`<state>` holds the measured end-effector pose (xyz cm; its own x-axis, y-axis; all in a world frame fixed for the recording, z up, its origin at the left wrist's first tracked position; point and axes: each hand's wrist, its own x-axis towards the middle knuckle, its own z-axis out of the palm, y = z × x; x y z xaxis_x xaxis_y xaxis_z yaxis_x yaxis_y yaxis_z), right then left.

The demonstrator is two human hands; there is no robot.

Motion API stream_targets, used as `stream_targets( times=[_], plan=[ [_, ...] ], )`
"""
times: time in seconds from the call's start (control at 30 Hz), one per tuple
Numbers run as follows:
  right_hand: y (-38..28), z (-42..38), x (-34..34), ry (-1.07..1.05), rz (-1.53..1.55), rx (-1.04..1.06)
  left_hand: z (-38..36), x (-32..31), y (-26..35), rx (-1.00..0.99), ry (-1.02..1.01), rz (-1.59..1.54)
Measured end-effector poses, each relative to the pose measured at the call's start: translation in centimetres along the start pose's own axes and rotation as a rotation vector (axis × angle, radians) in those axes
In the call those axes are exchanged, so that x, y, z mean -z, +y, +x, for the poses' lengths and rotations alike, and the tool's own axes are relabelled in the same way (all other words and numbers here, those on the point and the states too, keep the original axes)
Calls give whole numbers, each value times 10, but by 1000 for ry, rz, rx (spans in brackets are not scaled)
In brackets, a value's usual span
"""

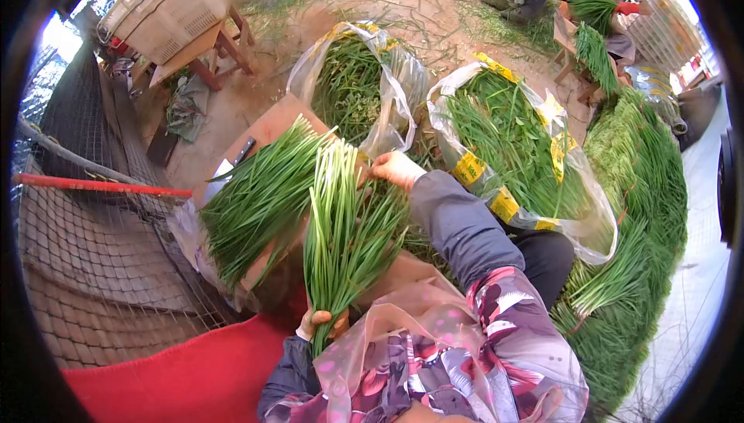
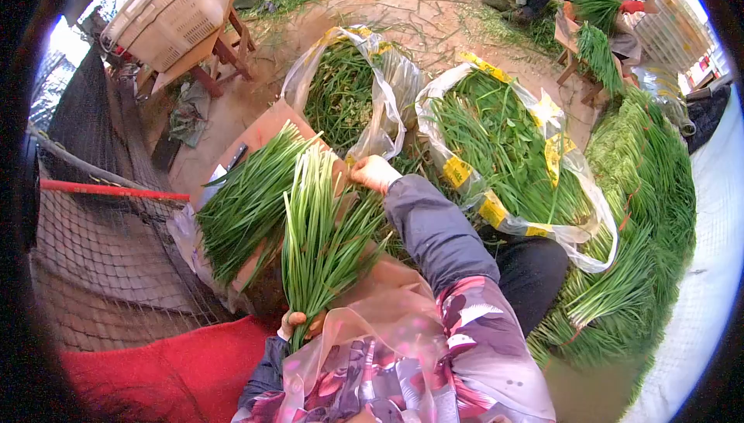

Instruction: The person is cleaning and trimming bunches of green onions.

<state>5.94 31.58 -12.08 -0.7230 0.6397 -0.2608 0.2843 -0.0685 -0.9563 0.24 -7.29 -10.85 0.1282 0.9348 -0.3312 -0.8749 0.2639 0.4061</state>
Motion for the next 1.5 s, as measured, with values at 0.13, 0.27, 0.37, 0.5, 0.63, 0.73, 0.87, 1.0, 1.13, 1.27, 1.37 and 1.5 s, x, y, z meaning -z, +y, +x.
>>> stream_targets(
  times=[0.13, 0.27, 0.37, 0.5, 0.63, 0.73, 0.87, 1.0, 1.13, 1.27, 1.37, 1.5],
  plan=[
    [-15, -6, 49, 156, -59, 43, -1, -3, 1, 2, -15, 43],
    [-30, -26, 75, 301, -534, 201, -3, -7, 3, 1, 25, 36],
    [-105, -97, 26, -187, -786, 243, -1, -5, 2, -10, 17, 25],
    [-88, -128, -48, -571, -1004, 304, 0, -13, 2, -18, 45, 35],
    [-93, -153, -41, -836, -256, -47, -5, -20, 2, -31, 56, 53],
    [-139, -180, 6, -625, 213, -65, -2, -17, 2, -43, 42, 36],
    [-124, -174, 65, -472, 263, -75, -4, -5, -3, -23, -1, -8],
    [-84, -157, 6, -141, -800, 274, 0, -28, 3, -43, 96, 75],
    [-93, -144, -62, -220, -828, 492, 1, -26, 3, -39, 124, 154],
    [-84, -132, -71, -369, -488, 359, 1, -18, 1, -24, 68, 126],
    [-123, -147, -10, -189, 256, 112, 0, -20, 2, -34, 84, 132],
    [-99, -152, 111, -148, 937, 405, -2, -5, -1, 11, -9, 25]
  ],
)
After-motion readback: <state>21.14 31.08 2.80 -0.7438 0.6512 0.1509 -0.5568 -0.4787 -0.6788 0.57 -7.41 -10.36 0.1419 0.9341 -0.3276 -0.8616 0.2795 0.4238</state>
